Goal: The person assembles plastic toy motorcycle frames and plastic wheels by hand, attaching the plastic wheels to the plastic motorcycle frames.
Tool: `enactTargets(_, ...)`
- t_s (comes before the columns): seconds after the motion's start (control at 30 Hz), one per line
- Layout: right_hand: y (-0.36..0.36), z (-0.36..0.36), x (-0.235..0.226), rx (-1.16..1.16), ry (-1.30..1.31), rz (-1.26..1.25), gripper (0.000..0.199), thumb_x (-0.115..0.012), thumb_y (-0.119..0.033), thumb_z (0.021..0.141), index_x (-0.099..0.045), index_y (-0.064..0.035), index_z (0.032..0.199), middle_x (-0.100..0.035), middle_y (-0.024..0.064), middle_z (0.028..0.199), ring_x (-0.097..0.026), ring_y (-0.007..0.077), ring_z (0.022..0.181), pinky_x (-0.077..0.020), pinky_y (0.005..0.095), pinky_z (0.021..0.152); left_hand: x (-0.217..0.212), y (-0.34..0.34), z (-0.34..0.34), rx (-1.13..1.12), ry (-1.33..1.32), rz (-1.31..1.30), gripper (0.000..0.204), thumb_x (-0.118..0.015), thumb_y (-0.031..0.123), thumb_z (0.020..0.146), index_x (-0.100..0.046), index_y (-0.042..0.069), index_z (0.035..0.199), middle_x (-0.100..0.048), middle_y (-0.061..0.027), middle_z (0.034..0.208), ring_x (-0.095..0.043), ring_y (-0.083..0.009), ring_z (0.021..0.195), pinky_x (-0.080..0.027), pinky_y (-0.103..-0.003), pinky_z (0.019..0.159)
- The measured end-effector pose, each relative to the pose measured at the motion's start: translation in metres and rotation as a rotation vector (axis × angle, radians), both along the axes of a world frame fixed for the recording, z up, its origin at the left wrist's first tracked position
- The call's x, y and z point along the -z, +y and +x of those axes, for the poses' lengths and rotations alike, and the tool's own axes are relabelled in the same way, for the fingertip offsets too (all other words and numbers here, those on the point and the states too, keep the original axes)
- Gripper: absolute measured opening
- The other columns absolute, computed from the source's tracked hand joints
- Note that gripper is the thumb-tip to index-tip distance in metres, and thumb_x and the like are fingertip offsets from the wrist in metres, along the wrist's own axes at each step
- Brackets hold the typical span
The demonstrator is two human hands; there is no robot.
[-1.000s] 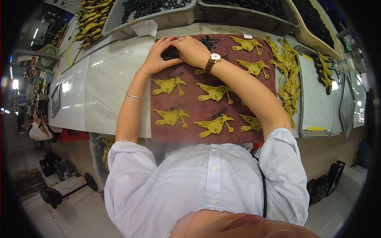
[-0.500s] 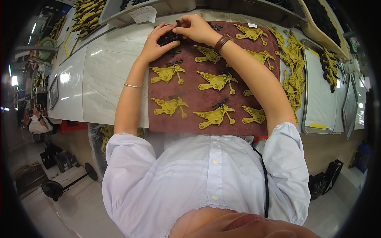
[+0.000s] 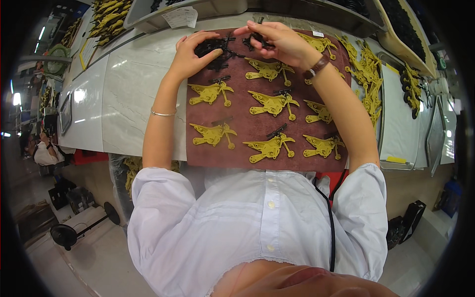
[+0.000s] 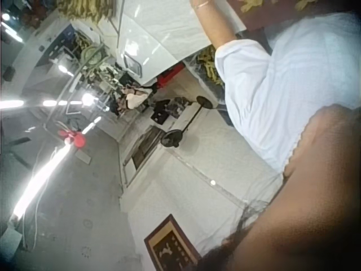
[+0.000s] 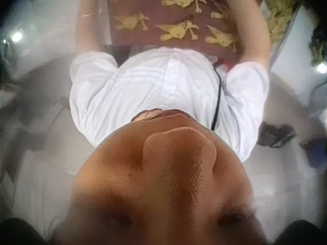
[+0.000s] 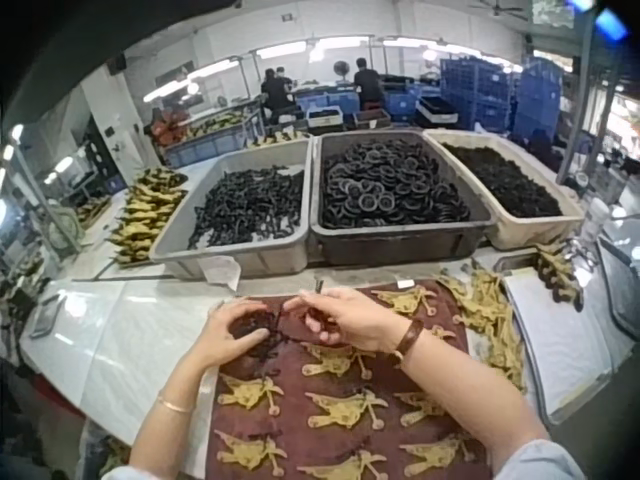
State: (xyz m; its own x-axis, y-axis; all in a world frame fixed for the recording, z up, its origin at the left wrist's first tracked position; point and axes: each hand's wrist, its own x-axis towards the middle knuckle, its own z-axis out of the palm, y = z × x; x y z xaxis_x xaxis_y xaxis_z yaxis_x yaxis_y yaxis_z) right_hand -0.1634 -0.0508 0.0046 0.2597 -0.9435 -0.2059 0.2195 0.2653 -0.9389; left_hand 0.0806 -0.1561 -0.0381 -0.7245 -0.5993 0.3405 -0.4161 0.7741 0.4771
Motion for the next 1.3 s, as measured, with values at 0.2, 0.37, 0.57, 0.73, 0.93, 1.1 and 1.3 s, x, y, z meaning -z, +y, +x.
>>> enactTargets(0.2,0.079,-0.067,-0.021,0.076,0.277,-0.025,0.028,-0.06,-0.033,0.094,-0.061,-0.0108,0.111,-0.053,-0.0049,0.077,-0.047,0.0017,0.067,-0.0325,0.0162,0.052,-0.024,0.017,0.004,-0.041,-0.149,-0.217,0.043,-0.073,0.029,0.079,-0.063,0.011,0.117,-0.065,-0.0057,0.117,-0.058,-0.0257,0.11,-0.037,-0.038,0.099)
enactTargets(0.37,0.143,-0.105,-0.03,0.174,0.406,0.197,0.026,-0.056,-0.032,0.096,-0.056,-0.0134,0.114,-0.053,-0.004,0.081,-0.046,0.0025,0.067,-0.0337,0.0162,0.054,-0.051,0.049,-0.026,0.036,-0.105,-0.4,0.04,-0.071,0.021,0.081,-0.063,0.01,0.118,-0.062,-0.0061,0.121,-0.058,-0.0265,0.109,-0.041,-0.04,0.095)
enactTargets(0.57,0.182,-0.123,-0.019,0.048,0.609,0.12,0.031,-0.054,-0.027,0.098,-0.058,-0.005,0.119,-0.055,-0.0027,0.078,-0.049,0.0032,0.068,-0.0394,0.0189,0.057,-0.061,0.106,-0.096,0.431,0.052,-0.084,0.035,-0.072,0.018,0.079,-0.065,0.005,0.11,-0.066,-0.0095,0.111,-0.061,-0.028,0.104,-0.046,-0.037,0.089)
enactTargets(0.73,0.191,-0.104,-0.009,0.139,0.917,-0.255,0.031,-0.063,-0.025,0.091,-0.061,-0.0003,0.111,-0.07,0.0102,0.089,-0.064,0.0183,0.075,-0.0474,0.0319,0.063,-0.043,0.147,-0.14,0.511,0.136,0.247,0.035,-0.071,0.021,0.083,-0.064,0.004,0.112,-0.067,-0.0113,0.106,-0.065,-0.023,0.095,-0.051,-0.033,0.077)
enactTargets(0.93,0.197,-0.078,-0.007,0.211,1.174,-0.33,0.031,-0.066,-0.024,0.088,-0.061,-0.0005,0.108,-0.066,0.0183,0.081,-0.063,0.0341,0.073,-0.0473,0.0377,0.065,-0.032,0.165,-0.171,0.419,0.223,0.734,0.025,-0.073,0.022,0.083,-0.066,0.002,0.098,-0.07,-0.0057,0.089,-0.066,-0.012,0.08,-0.052,-0.027,0.071)
enactTargets(1.1,0.201,-0.082,-0.005,0.237,1.009,-0.343,0.029,-0.067,-0.026,0.088,-0.06,-0.0015,0.102,-0.065,0.01,0.075,-0.061,0.0221,0.064,-0.0451,0.0313,0.059,-0.022,0.16,-0.176,0.387,0.166,0.867,0.02,-0.074,0.019,0.082,-0.066,0.003,0.089,-0.07,-0.0033,0.082,-0.065,-0.0085,0.075,-0.052,-0.024,0.068)
enactTargets(1.3,0.212,-0.099,-0.009,0.362,0.07,0.163,0.016,-0.058,-0.023,0.095,-0.053,-0.0098,0.103,-0.056,-0.0034,0.075,-0.05,0.0046,0.064,-0.0358,0.0176,0.053,-0.026,0.158,-0.169,0.349,0.283,1.079,0.021,-0.075,0.019,0.082,-0.064,0.002,0.088,-0.069,-0.0038,0.08,-0.065,-0.0074,0.072,-0.052,-0.022,0.066)
